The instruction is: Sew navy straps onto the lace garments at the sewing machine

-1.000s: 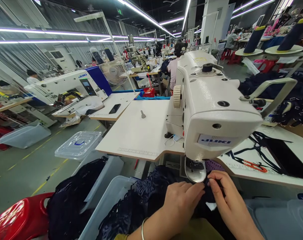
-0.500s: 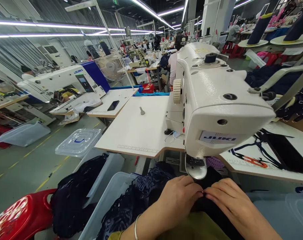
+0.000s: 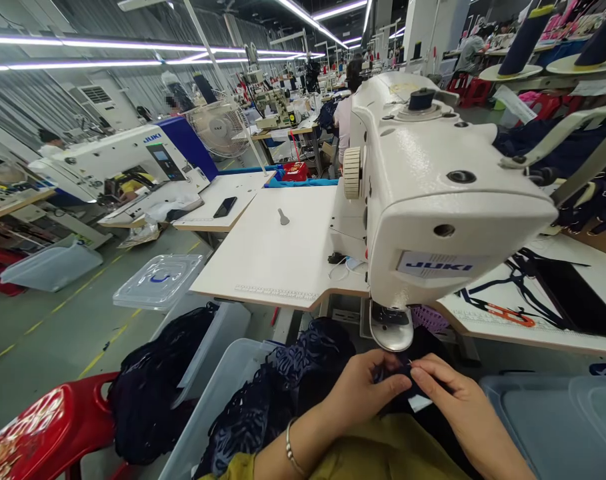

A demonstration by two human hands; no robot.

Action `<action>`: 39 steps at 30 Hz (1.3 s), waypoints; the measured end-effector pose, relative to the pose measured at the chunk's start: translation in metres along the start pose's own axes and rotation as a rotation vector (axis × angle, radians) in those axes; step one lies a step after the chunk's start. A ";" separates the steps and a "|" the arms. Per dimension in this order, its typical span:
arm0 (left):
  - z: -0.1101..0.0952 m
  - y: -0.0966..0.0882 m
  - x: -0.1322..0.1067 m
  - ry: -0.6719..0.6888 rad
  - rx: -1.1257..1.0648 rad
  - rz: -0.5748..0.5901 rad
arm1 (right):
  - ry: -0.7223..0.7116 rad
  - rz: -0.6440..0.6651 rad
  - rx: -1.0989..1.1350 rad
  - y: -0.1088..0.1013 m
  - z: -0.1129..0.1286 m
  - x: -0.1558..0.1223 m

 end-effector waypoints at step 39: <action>-0.087 0.019 -0.027 0.622 0.807 -0.069 | -0.275 -0.373 -0.041 -0.022 0.036 -0.008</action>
Point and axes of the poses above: each hand's wrist, its own x-axis towards the middle knuckle, its own y-axis out of the palm, z = x × y, the point moved 8 cm from there along x, towards the middle knuckle, and after that the axes turned 15 degrees about -x, right-handed, at the moved point
